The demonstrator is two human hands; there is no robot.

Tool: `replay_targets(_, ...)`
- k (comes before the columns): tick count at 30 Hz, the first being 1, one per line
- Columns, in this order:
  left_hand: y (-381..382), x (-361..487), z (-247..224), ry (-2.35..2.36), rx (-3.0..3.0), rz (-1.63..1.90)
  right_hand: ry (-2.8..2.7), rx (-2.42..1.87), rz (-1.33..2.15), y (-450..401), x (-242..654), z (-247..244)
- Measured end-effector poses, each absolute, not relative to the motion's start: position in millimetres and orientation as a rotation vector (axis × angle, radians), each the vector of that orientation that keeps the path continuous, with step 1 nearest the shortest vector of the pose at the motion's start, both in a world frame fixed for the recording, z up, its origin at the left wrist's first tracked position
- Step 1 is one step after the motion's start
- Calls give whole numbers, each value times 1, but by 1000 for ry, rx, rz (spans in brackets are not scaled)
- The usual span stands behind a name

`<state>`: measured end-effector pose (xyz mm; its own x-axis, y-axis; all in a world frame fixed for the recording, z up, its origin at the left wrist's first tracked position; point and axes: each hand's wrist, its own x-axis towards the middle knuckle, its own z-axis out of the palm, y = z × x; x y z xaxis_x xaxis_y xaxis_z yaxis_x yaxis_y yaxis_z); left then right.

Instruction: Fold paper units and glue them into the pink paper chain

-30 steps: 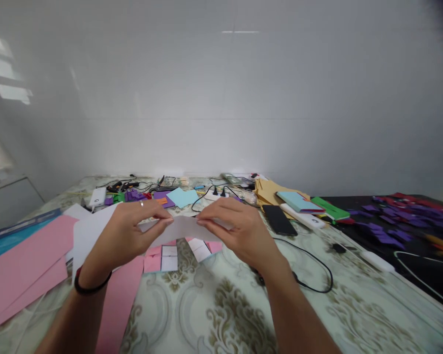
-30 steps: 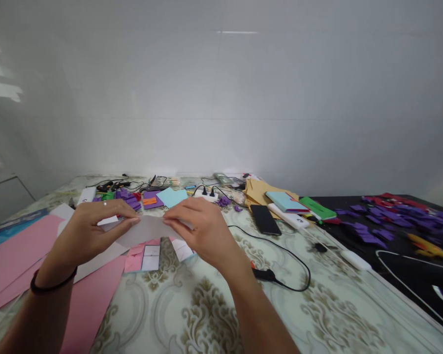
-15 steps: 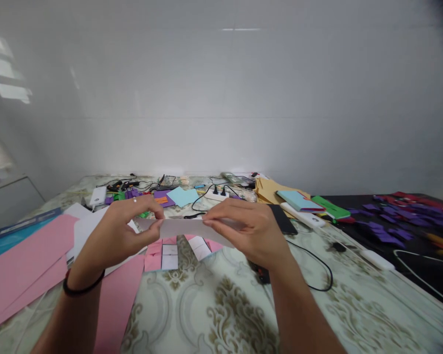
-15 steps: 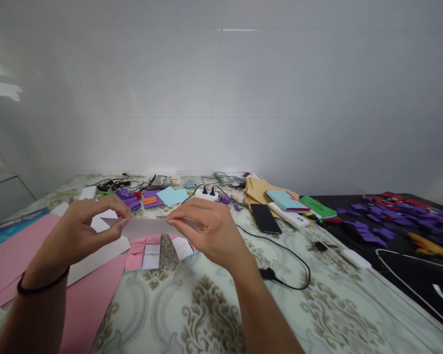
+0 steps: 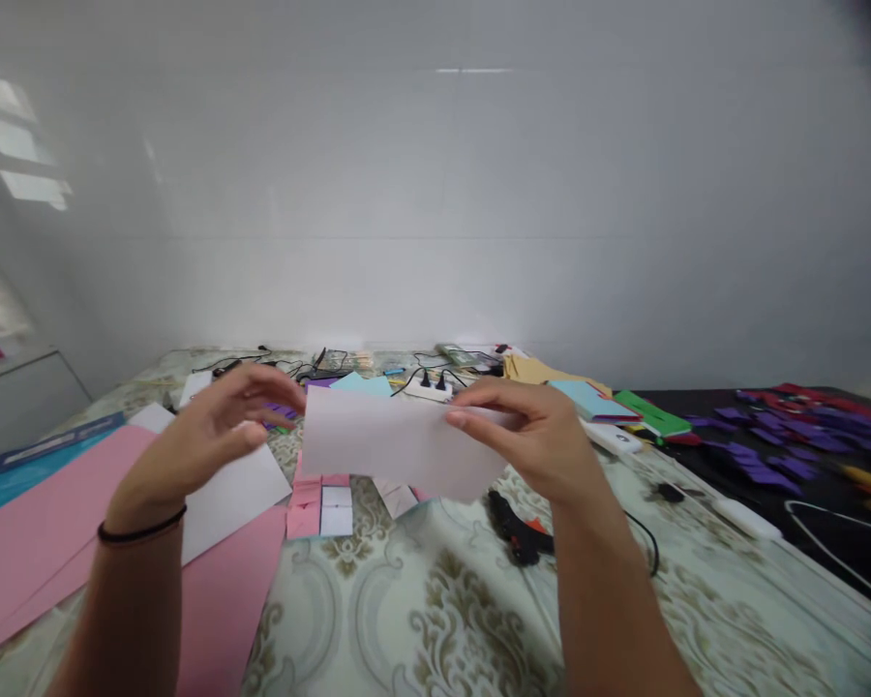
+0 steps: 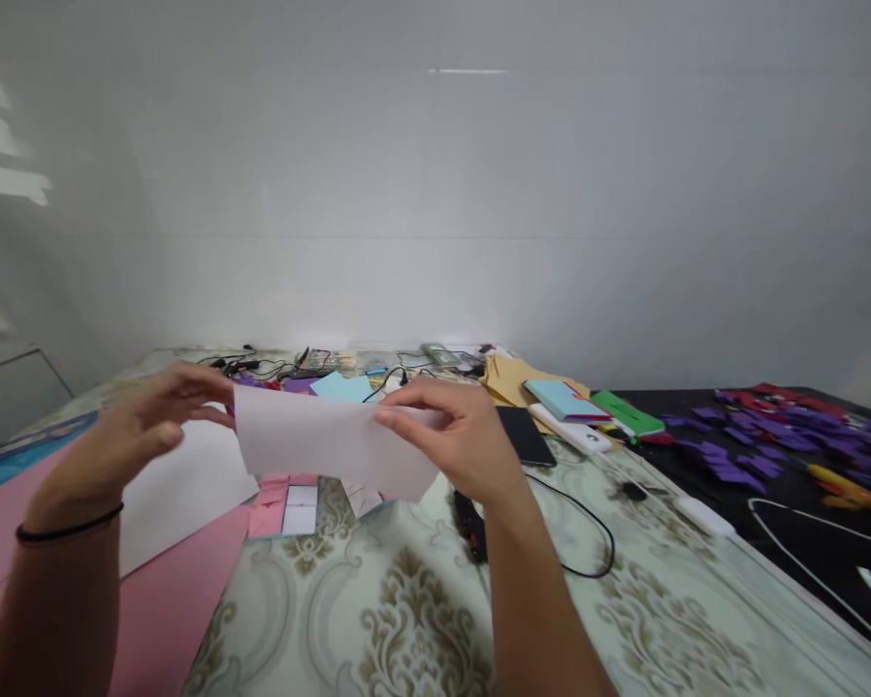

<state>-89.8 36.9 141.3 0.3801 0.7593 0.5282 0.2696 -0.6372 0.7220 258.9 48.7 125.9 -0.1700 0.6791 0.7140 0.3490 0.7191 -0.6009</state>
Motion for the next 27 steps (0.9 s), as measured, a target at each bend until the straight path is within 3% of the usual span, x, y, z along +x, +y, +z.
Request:
replay_targets(4, 46, -70, 135, 989, 2211, 877, -1658, -879, 493, 64, 254, 115)
replay_targets(7, 52, -61, 132, 1080, 2112, 993, -1581, -927, 513, 74, 252, 108)
replay_targets(11, 58, -57, 130, 1212, 1907, 1313, -1577, -965, 57, 71, 238, 108)
replay_targets(16, 61, -53, 127, 1228, 1740, 1410, -1785, -809, -308, 44, 200, 107)
replay_targets(27, 51, -42, 130, 1064, 1540, 1304, -1970, -622, 241, 37, 176, 91)
